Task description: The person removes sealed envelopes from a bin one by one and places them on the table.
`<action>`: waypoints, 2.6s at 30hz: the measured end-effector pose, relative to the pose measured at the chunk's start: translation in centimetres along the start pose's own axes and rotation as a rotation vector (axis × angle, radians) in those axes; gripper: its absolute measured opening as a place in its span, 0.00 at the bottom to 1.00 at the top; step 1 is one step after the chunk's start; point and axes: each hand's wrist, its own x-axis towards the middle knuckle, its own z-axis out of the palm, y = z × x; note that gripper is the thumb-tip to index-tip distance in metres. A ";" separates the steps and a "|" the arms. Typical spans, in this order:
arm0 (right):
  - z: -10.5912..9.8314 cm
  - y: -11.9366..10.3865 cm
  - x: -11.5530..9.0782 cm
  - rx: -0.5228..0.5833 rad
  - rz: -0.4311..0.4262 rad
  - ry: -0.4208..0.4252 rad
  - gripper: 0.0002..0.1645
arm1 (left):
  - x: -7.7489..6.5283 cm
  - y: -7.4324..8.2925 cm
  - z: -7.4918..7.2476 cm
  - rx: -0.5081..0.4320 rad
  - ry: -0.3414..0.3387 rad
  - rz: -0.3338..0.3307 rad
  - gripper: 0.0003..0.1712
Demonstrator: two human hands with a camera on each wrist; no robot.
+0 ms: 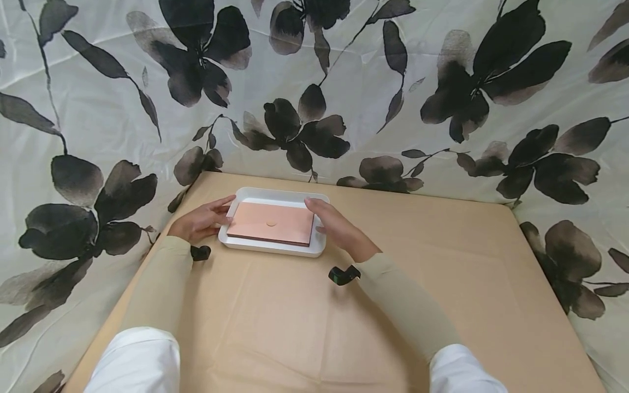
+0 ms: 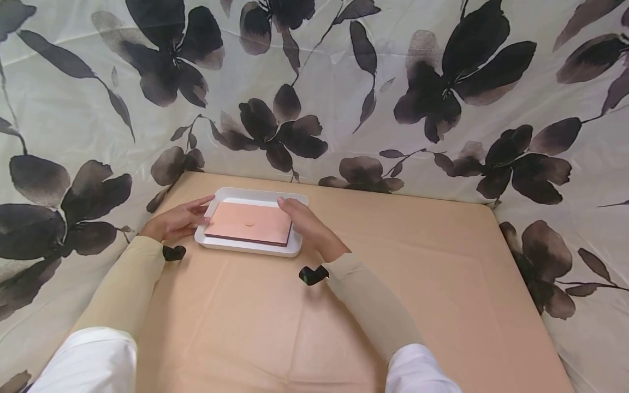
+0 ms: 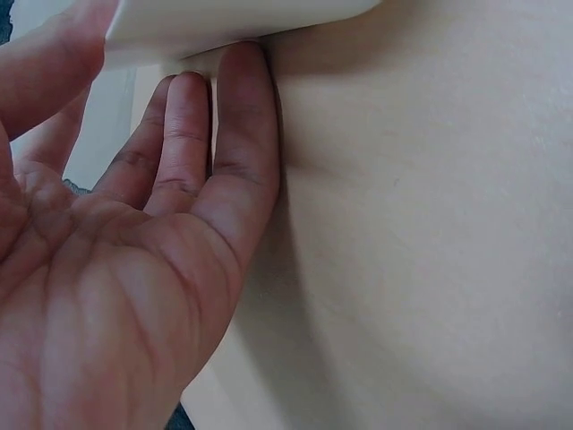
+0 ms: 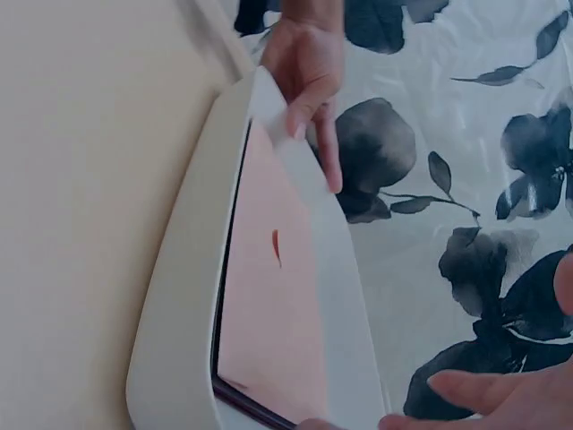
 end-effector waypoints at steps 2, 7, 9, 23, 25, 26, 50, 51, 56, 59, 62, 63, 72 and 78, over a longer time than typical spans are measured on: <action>0.0 -0.1 0.3 0.086 0.054 0.023 0.47 | 0.0 0.1 -0.1 -0.010 0.001 -0.006 0.53; 0.2 -0.3 1.2 0.290 0.160 0.052 0.49 | 0.0 0.2 -0.2 -0.018 0.009 -0.019 0.52; 0.3 -0.3 1.5 0.346 0.189 0.048 0.50 | -0.1 0.2 -0.2 -0.017 0.006 -0.014 0.52; 0.4 0.1 2.0 0.432 0.224 0.047 0.50 | -0.2 0.1 0.2 -0.035 0.014 -0.021 0.53; 0.3 0.0 1.9 0.441 0.214 0.046 0.49 | -0.3 0.1 0.2 -0.034 0.010 -0.016 0.53; 0.3 0.0 1.9 0.443 0.207 0.044 0.49 | -0.3 0.1 0.2 -0.033 0.009 -0.014 0.53; -0.2 -0.2 1.7 0.550 0.208 0.123 0.47 | -0.3 0.2 0.3 -0.025 0.013 0.000 0.53; -0.3 -0.3 1.7 0.556 0.208 0.131 0.47 | -0.3 0.1 0.2 -0.025 0.016 0.000 0.53; -0.4 -0.4 1.5 0.578 0.211 0.164 0.46 | -0.3 0.1 0.3 -0.007 0.025 0.003 0.53; -0.5 -0.4 1.5 0.582 0.209 0.169 0.44 | -0.4 0.1 0.3 -0.009 0.027 0.003 0.53; -0.5 -0.4 1.6 0.572 0.210 0.166 0.41 | -0.4 0.2 0.3 -0.021 0.032 0.002 0.53; -0.5 -0.3 1.6 0.567 0.212 0.163 0.40 | -0.5 0.2 0.3 -0.025 0.032 0.000 0.53; 0.0 -0.1 1.7 0.506 0.211 0.151 0.35 | -0.2 0.1 0.2 -0.060 0.012 -0.003 0.53; 0.6 0.3 2.1 0.422 0.164 0.144 0.34 | 0.1 -0.1 0.2 -0.064 -0.003 0.002 0.54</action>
